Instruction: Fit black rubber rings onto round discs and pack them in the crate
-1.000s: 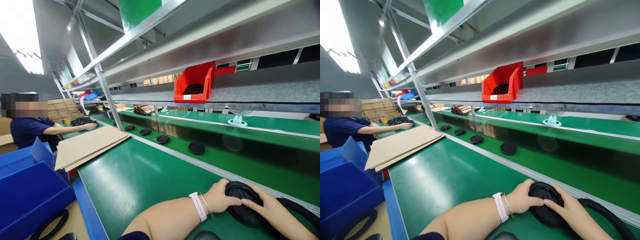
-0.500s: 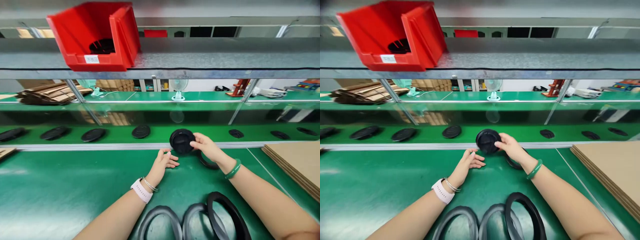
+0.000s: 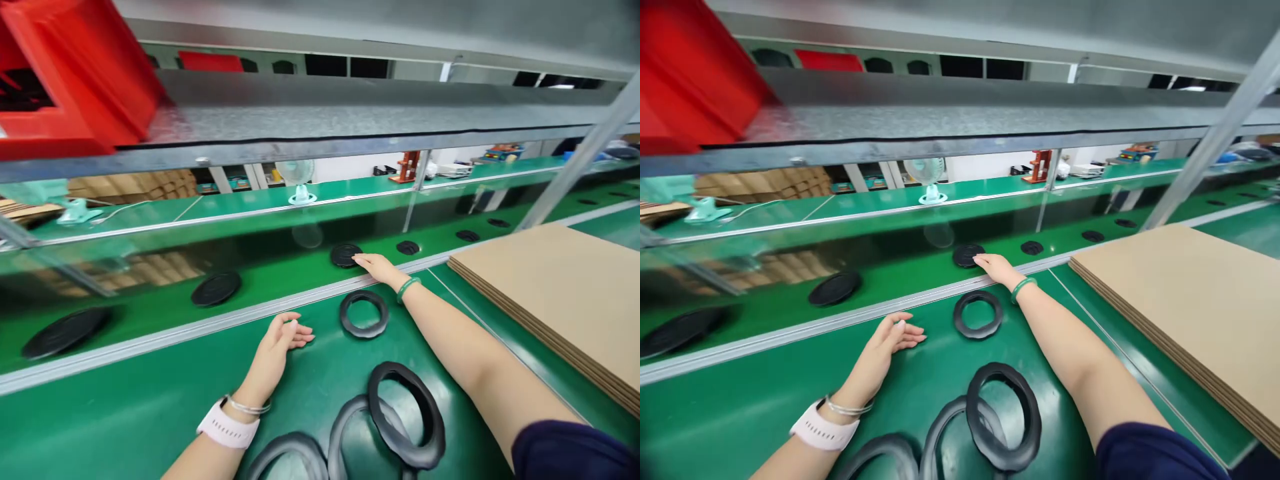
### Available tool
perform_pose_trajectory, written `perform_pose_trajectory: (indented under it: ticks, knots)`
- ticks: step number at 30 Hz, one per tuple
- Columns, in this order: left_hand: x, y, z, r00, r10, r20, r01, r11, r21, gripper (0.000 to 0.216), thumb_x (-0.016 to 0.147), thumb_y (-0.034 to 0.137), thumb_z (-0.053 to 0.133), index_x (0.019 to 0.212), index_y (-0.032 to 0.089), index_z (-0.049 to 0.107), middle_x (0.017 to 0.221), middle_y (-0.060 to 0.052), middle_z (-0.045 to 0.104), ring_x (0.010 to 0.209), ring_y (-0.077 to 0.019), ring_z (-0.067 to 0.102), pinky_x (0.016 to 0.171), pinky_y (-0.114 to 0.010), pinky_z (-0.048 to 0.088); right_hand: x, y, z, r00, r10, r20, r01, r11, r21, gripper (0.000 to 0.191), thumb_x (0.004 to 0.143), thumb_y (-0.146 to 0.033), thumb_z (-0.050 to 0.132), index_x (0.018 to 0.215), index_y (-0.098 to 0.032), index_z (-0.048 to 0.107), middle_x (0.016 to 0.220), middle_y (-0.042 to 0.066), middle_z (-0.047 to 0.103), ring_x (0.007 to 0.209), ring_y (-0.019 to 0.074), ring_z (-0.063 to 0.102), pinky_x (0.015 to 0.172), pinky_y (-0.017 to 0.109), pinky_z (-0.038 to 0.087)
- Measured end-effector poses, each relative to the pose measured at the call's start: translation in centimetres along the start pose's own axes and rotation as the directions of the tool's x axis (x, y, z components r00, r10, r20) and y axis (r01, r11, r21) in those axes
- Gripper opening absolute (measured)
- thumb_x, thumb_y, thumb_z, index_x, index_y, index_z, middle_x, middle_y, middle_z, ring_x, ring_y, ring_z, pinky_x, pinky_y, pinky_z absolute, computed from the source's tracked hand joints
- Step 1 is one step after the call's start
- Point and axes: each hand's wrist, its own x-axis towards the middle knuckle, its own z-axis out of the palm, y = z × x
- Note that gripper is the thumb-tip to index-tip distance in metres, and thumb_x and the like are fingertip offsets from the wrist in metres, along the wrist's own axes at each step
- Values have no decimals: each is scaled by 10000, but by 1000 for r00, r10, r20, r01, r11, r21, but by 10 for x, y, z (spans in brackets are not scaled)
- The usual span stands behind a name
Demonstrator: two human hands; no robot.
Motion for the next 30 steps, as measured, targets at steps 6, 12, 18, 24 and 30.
perform_pose_trajectory:
  ticks: [6, 12, 18, 24, 30]
  knots:
    - [-1, -3, 1, 993, 61, 103, -78, 984, 163, 467, 827, 458, 667, 1191, 187, 556, 1177, -131, 695, 1110, -293, 665, 978, -469, 518, -16, -27, -26, 975, 73, 210, -87, 994, 61, 449, 877, -501, 611, 989, -84, 734, 764, -7, 686, 631, 91, 575, 714, 204, 492]
    - [-11, 3, 7, 884, 220, 413, -434, 714, 549, 555, 857, 365, 650, 1387, 343, 487, 1567, -43, 384, 1474, -307, 270, 1190, -578, 249, -30, -65, 8, 829, -95, 552, -65, 963, 263, 353, 864, -328, 648, 1147, -121, 684, 565, -116, 593, 498, 52, 514, 582, 158, 480]
    - [-12, 0, 8, 836, 212, 506, -529, 553, 644, 434, 906, 200, 505, 1309, 347, 570, 1570, -17, 380, 1489, -279, 237, 1190, -574, 260, -17, -42, 3, 999, -5, -33, 4, 999, -36, 269, 950, -208, 561, 1191, -167, 674, 1180, 15, 673, 1120, 193, 596, 1013, 307, 442]
    - [-9, -1, 6, 877, 250, 411, -476, 573, 667, 207, 901, 230, 509, 962, 282, 700, 1564, -12, 393, 1506, -309, 159, 1199, -606, 169, -20, 48, -52, 853, 375, -363, -482, 833, -270, 516, 932, -79, 426, 1448, -99, 432, 1560, 163, 273, 1415, 347, 242, 1121, 512, 294]
    - [-11, 6, 11, 948, 122, 295, -162, 980, 115, 180, 887, 386, 611, 926, 213, 642, 1403, -115, 583, 1331, -328, 498, 1172, -523, 261, -22, 61, -58, 845, 430, -317, -525, 778, -344, 368, 948, -137, 451, 1264, -113, 638, 1323, 204, 550, 1175, 316, 521, 955, 439, 410]
